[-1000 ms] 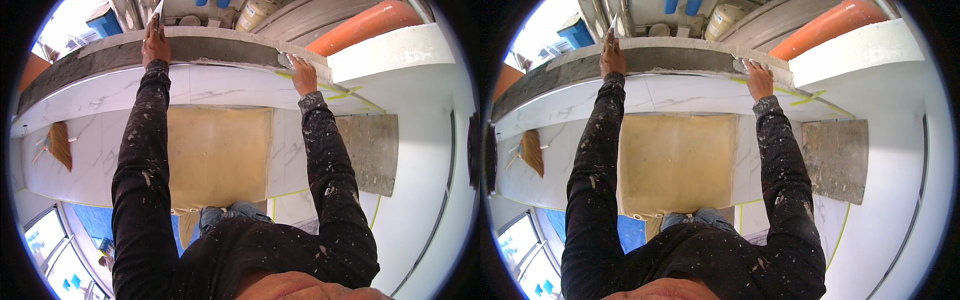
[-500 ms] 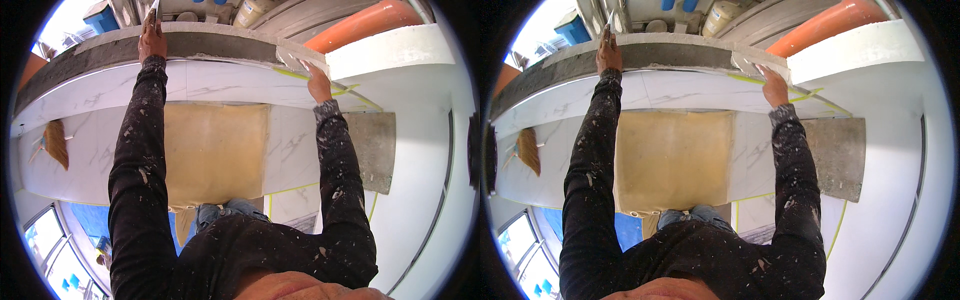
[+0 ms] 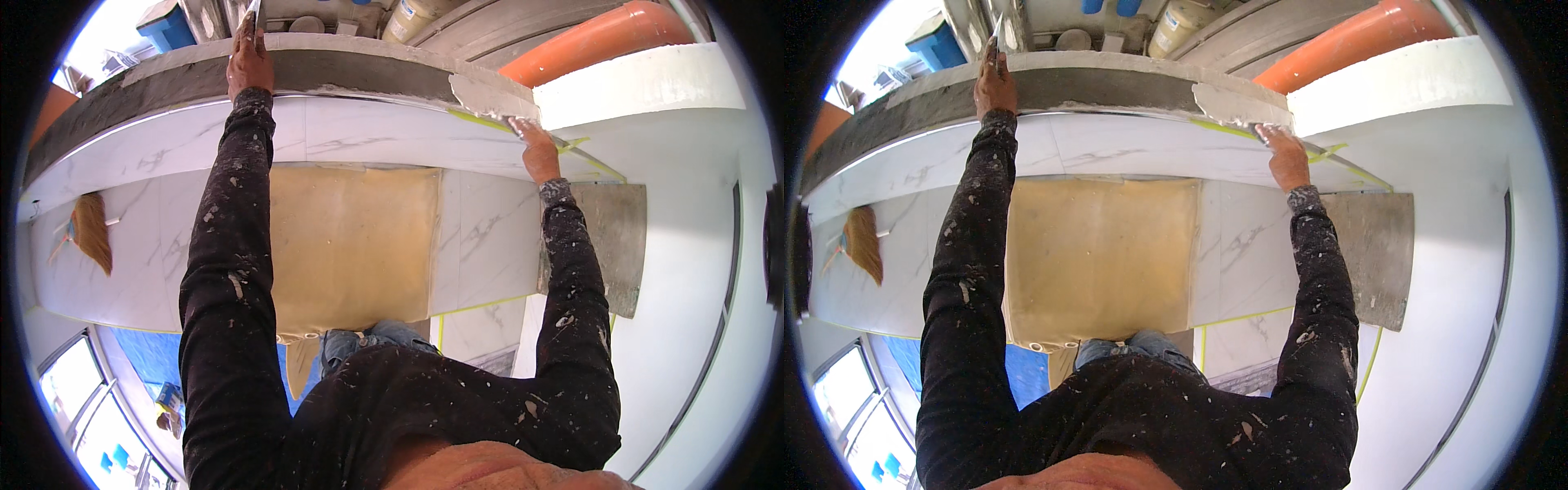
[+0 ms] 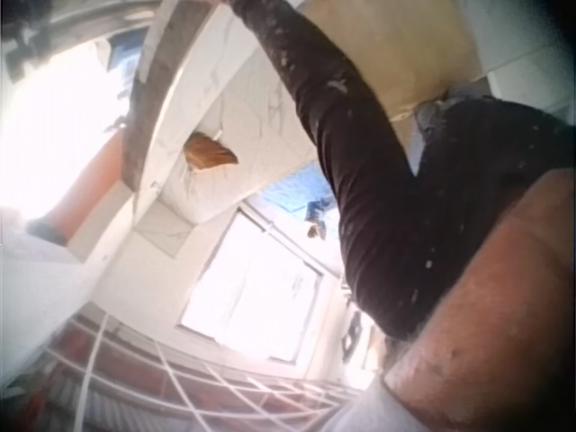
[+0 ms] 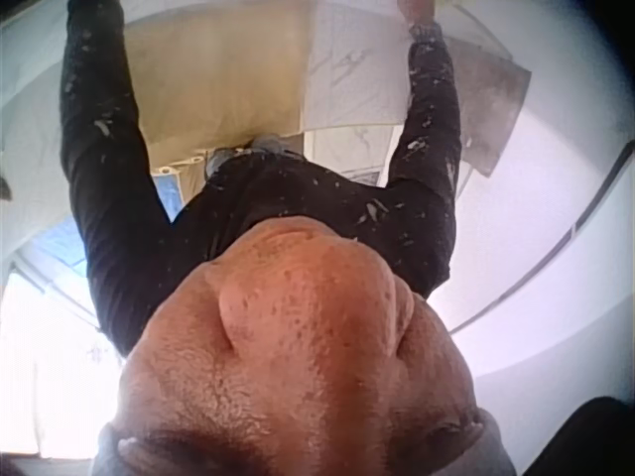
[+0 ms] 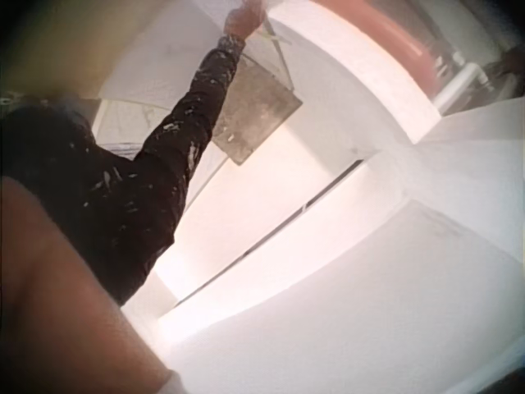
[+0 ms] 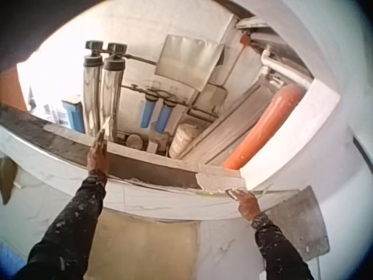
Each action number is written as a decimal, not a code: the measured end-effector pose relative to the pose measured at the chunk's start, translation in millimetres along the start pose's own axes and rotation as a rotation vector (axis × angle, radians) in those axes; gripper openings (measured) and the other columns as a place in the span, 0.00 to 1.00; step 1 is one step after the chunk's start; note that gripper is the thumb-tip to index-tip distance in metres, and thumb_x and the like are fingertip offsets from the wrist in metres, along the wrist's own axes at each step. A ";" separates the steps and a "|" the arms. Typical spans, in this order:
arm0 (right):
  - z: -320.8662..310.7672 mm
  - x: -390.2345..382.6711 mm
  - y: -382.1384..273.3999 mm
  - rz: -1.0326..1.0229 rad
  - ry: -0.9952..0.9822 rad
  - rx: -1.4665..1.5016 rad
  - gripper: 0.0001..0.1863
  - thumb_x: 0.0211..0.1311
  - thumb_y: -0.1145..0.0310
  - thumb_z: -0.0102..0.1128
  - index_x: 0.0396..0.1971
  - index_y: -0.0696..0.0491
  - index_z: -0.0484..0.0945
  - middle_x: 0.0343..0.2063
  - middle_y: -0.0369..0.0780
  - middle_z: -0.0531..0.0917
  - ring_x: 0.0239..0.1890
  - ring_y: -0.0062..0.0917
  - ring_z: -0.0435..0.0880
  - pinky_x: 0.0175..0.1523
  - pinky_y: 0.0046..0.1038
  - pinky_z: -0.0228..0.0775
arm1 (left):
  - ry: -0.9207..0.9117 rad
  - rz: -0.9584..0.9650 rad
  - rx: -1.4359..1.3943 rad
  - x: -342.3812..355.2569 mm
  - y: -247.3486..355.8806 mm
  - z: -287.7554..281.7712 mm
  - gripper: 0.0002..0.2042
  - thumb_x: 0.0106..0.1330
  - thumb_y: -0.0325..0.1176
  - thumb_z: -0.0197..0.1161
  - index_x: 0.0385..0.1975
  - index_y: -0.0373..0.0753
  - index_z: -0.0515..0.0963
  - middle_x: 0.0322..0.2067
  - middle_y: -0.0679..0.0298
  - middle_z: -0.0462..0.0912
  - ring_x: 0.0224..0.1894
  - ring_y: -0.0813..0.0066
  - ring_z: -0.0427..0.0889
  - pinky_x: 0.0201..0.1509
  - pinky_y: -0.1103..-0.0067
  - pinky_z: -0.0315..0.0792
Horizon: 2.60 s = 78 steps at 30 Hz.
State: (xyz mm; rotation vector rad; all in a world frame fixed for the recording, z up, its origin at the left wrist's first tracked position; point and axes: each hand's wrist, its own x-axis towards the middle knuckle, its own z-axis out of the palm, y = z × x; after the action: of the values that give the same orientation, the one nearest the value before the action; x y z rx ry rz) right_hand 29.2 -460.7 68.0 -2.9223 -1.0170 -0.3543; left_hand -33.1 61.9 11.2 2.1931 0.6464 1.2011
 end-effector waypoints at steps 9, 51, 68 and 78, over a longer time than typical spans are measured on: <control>17.4 77.3 -47.8 -0.068 0.045 0.146 0.29 0.49 0.79 0.47 0.55 0.46 0.74 0.50 0.46 0.79 0.52 0.40 0.77 0.55 0.36 0.69 | -0.043 -0.032 0.017 0.1 -1.4 0.2 0.18 0.72 0.44 0.47 0.59 0.53 0.69 0.54 0.59 0.76 0.52 0.54 0.78 0.53 0.64 0.74; 13.4 82.0 -52.0 0.145 -0.206 0.013 0.28 0.53 0.77 0.46 0.57 0.44 0.72 0.46 0.45 0.80 0.45 0.41 0.80 0.51 0.37 0.71 | -0.059 -0.072 0.007 -0.3 -0.2 -2.3 0.18 0.72 0.45 0.46 0.61 0.53 0.67 0.55 0.60 0.75 0.53 0.54 0.76 0.55 0.64 0.73; -12.6 13.5 -53.0 0.081 0.031 0.150 0.27 0.47 0.80 0.46 0.50 0.50 0.78 0.47 0.45 0.80 0.49 0.40 0.78 0.54 0.38 0.68 | -0.035 -0.045 0.005 0.0 -2.3 1.5 0.19 0.72 0.46 0.46 0.59 0.51 0.70 0.54 0.60 0.76 0.53 0.56 0.78 0.54 0.65 0.74; 16.1 97.8 -50.5 0.054 -0.207 0.063 0.26 0.52 0.78 0.44 0.51 0.43 0.78 0.46 0.45 0.81 0.49 0.40 0.78 0.56 0.38 0.66 | -0.066 -0.060 -0.005 0.0 -1.5 0.2 0.18 0.73 0.45 0.45 0.59 0.51 0.69 0.55 0.58 0.76 0.53 0.55 0.77 0.55 0.65 0.73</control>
State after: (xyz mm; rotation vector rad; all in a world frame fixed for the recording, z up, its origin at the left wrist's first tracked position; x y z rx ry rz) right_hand 75.7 -359.7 71.6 -2.9692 -0.9489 -0.0177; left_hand -33.1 63.0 10.1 2.1838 0.6755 1.0941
